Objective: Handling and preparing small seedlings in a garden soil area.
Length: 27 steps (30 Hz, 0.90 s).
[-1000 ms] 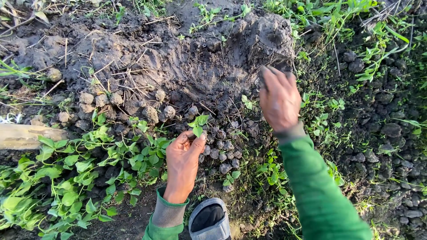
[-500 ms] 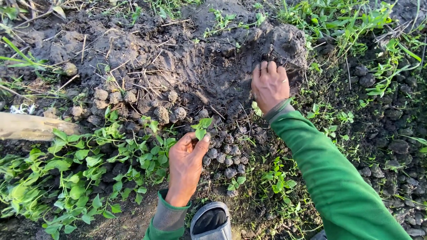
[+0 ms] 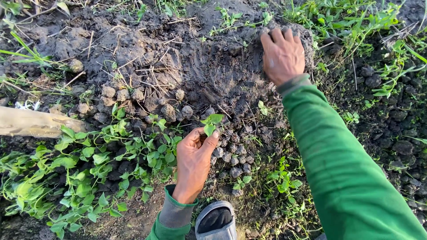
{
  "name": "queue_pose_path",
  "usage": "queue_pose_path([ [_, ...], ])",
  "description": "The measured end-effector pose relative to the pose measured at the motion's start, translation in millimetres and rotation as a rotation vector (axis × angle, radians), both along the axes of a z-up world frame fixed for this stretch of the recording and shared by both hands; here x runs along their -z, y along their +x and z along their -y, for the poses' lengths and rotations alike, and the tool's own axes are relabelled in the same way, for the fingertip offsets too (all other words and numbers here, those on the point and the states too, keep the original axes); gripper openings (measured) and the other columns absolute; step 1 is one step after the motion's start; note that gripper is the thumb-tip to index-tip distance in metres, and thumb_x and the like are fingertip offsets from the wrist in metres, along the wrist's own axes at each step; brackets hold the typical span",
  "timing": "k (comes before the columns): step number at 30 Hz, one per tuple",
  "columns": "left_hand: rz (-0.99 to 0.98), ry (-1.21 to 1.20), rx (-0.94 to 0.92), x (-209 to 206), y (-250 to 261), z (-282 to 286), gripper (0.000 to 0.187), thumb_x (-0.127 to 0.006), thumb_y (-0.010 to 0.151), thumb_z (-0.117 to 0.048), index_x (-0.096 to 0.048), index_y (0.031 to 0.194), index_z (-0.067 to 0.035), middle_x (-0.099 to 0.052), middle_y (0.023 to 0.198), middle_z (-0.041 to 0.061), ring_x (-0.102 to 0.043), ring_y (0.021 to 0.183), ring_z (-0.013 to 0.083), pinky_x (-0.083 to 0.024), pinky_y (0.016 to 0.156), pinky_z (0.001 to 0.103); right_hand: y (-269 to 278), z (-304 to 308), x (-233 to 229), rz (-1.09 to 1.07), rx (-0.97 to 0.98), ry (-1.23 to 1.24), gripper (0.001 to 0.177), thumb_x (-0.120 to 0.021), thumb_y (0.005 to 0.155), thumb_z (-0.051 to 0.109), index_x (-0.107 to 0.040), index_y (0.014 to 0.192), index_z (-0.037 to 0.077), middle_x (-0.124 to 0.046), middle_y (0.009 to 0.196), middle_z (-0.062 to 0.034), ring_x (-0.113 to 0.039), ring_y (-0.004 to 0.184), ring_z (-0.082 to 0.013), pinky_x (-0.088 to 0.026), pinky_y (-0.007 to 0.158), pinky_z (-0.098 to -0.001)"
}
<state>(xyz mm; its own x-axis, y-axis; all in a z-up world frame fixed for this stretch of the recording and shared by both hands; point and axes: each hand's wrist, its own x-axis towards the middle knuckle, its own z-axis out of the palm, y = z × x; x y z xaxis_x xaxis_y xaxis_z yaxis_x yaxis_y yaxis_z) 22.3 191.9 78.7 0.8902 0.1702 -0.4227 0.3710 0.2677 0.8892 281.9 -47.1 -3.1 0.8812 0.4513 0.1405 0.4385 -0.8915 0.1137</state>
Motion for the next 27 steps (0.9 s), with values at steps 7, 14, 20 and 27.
queue_pose_path([
  [7, 0.028, -0.032, -0.020, 11.1, 2.2, -2.2, 0.021, -0.071, 0.096, -0.017, -0.076, 0.109, -0.001, -0.067, 0.083, -0.002, -0.053, 0.070, 0.0051, -0.045, 0.062, 0.021, 9.3, -8.2, 9.2, 0.071, -0.019, -0.126, 0.038, -0.060, 0.095, 0.013, -0.065, 0.132, 0.010, -0.061, 0.120, -0.0131, -0.058, 0.104, -0.0337, -0.049, 0.088, -0.0476],
  [14, -0.015, -0.003, 0.005, 8.7, -3.6, 2.3, 0.019, -0.071, 0.096, -0.018, -0.076, 0.106, -0.002, -0.065, 0.079, -0.004, -0.048, 0.065, 0.0052, -0.041, 0.057, 0.021, -20.9, -11.2, -11.7, 0.043, -0.073, -0.253, 0.019, -0.060, 0.100, 0.021, -0.072, 0.113, 0.014, -0.063, 0.111, -0.0080, -0.058, 0.105, -0.0297, -0.045, 0.084, -0.0413],
  [20, 0.043, -0.053, -0.028, 2.6, -7.9, -4.2, 0.021, -0.070, 0.096, -0.016, -0.074, 0.110, -0.001, -0.068, 0.086, -0.004, -0.054, 0.072, 0.0033, -0.047, 0.065, 0.019, -33.8, -17.2, -43.7, -0.047, -0.202, -0.433, 0.018, -0.061, 0.100, 0.026, -0.073, 0.100, 0.014, -0.066, 0.098, -0.0052, -0.058, 0.104, -0.0237, -0.044, 0.097, -0.0414],
  [27, 0.116, -0.118, -0.043, -2.9, -5.0, -2.0, 0.022, -0.070, 0.098, -0.013, -0.073, 0.115, 0.001, -0.068, 0.091, -0.004, -0.053, 0.078, 0.0026, -0.045, 0.069, 0.020, -98.5, -2.8, -73.4, -0.859, 0.291, 1.143, 0.025, -0.055, 0.106, 0.030, -0.068, 0.109, 0.008, -0.069, 0.093, -0.0066, -0.063, 0.074, -0.0160, -0.053, 0.066, -0.0323],
])
